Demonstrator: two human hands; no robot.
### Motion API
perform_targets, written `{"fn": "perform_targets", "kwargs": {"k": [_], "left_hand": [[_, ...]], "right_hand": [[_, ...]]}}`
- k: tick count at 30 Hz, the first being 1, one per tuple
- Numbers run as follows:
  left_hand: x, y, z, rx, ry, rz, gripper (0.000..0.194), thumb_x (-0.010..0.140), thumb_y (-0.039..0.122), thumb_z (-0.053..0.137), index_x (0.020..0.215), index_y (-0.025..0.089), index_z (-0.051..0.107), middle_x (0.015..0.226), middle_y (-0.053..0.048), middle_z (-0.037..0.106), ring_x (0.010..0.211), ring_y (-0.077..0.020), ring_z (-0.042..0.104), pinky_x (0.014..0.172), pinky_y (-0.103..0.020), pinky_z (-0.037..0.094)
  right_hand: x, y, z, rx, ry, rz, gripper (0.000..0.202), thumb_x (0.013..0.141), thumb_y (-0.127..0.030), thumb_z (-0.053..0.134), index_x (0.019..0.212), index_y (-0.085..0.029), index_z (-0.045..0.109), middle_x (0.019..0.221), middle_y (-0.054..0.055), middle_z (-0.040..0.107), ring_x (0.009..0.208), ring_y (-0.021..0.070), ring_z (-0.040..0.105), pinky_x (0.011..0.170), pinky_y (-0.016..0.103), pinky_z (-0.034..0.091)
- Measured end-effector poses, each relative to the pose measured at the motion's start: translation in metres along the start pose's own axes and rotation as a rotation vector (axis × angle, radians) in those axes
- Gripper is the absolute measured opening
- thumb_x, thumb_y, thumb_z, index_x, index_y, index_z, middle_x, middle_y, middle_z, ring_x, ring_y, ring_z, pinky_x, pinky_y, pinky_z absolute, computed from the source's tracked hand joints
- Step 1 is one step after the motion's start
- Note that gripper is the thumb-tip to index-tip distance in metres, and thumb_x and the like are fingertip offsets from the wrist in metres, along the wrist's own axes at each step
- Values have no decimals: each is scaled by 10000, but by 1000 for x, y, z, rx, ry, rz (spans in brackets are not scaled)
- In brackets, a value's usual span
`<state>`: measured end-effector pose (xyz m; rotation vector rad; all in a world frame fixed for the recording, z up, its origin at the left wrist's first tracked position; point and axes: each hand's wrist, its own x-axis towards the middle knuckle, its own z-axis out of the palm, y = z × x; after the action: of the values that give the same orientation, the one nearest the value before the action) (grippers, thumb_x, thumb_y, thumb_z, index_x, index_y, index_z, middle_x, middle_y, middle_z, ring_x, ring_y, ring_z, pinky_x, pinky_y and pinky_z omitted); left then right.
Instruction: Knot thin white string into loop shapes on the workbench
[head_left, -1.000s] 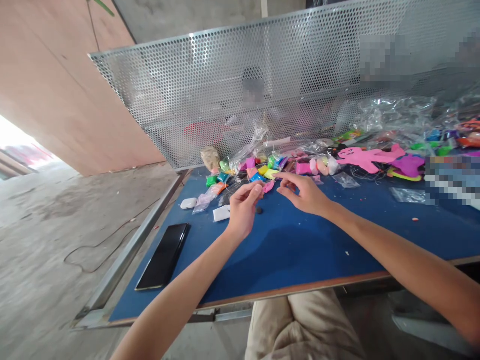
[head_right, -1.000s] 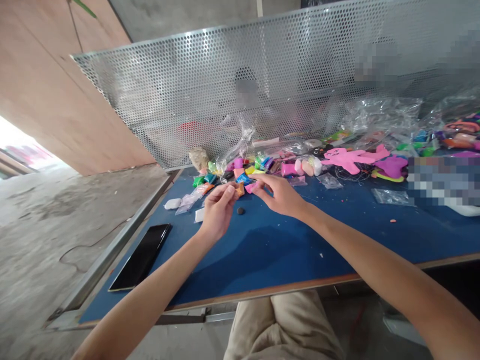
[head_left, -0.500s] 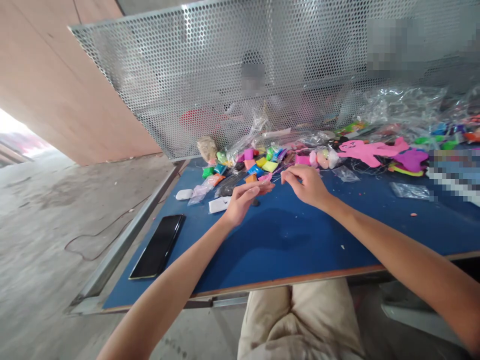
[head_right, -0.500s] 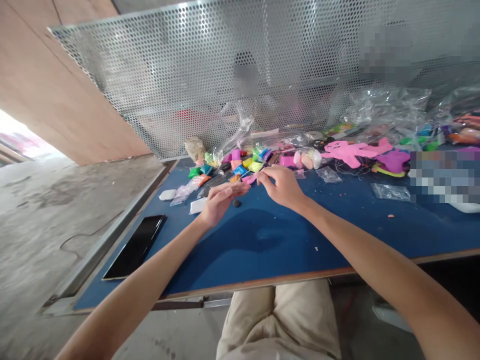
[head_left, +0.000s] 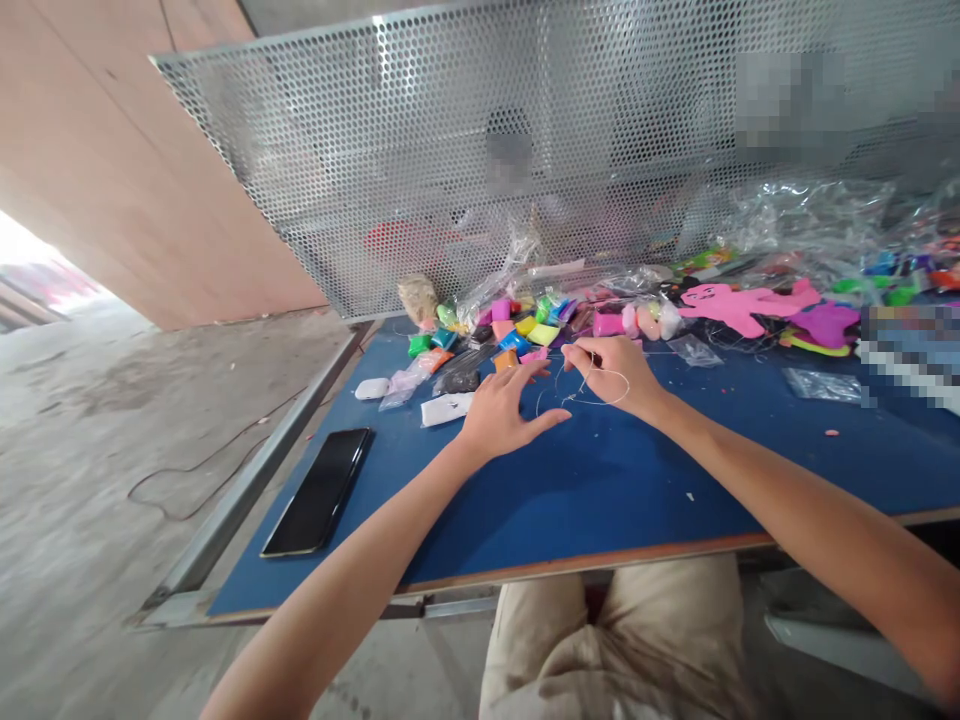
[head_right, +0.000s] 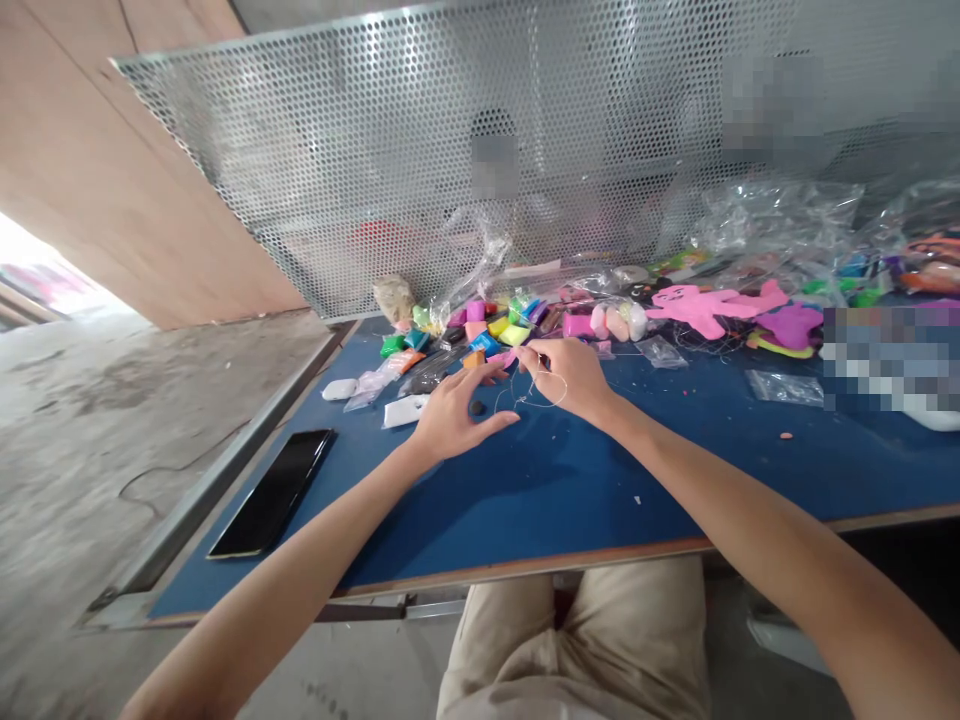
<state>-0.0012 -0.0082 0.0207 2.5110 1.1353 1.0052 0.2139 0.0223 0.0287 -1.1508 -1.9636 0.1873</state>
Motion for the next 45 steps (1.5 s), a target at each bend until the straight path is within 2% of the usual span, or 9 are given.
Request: {"fn": "perform_targets", "kwargs": {"k": [4,10,17,20,23,32,39,43,45], "left_hand": [[0,-1,10,79,139,-57,874,739,619,742,1439,230,392,1331,-157,576,1254,-344,535,1026,-491,420],[-3,4,-5,-68,581,-4,432,865,459,663,1177,187,539,1258,-162,548,1242,-285,496,1085,-480,375],[-1,97,40,-1307,-119,-760,688,898,722,404,1244,160,599,1348,-162,590,1254,-292,569,1086,-452,429],[7,136,58,-1681,-309,-845,956,858,833,173,1308,109,603,1387,-194,577,1350,-352,484,1151,-503,356],[16,152,57,-1792,-100,-892,908,873,813,199,1345,146,595,1388,-140,596,1363,-322,478,1171,-440,352],[16,138,50,-1748,-32,-979,696,933,682,365,1000,71,692,1182,-223,671,1199,-331,601,1099,-434,431],[16,139,50,-1744,319,-607,424,995,517,395,1292,276,577,1490,-13,503,1418,-191,419,1169,-346,341],[8,140,63,-1568,-691,-613,929,817,878,211,1187,156,663,1263,-170,658,1223,-354,595,1016,-530,468],[1,133,62,-1331,-1033,-422,788,833,800,432,1086,100,691,1090,-190,711,1069,-318,672,966,-457,509]], "right_hand": [[21,-4,2,-27,14,-9,445,979,-471,500,725,-186,729,537,8,579,516,146,505,538,298,284],[110,-20,-23,328,78,-86,550,988,-582,454,771,-143,703,580,9,515,550,113,488,559,274,340],[199,-62,-12,735,321,-84,671,894,-817,274,766,-242,594,683,34,541,561,161,474,464,311,342],[201,-85,13,504,211,-175,645,949,-745,281,759,-224,610,681,41,569,634,170,525,562,309,399],[188,-94,26,265,131,-252,549,986,-646,364,811,-198,627,681,36,589,715,179,557,644,301,403],[169,-72,13,26,90,-291,492,1028,-523,368,846,-162,650,695,42,593,741,188,538,745,318,377],[169,-72,6,9,62,-311,535,1031,-539,332,856,-154,660,688,39,596,724,183,544,741,316,384],[170,-76,2,-84,23,-328,475,1028,-486,382,817,-162,658,699,47,604,742,198,553,766,334,373],[159,-74,-1,-172,-9,-344,444,1017,-457,416,782,-170,660,682,43,600,727,197,549,753,336,364]]}}
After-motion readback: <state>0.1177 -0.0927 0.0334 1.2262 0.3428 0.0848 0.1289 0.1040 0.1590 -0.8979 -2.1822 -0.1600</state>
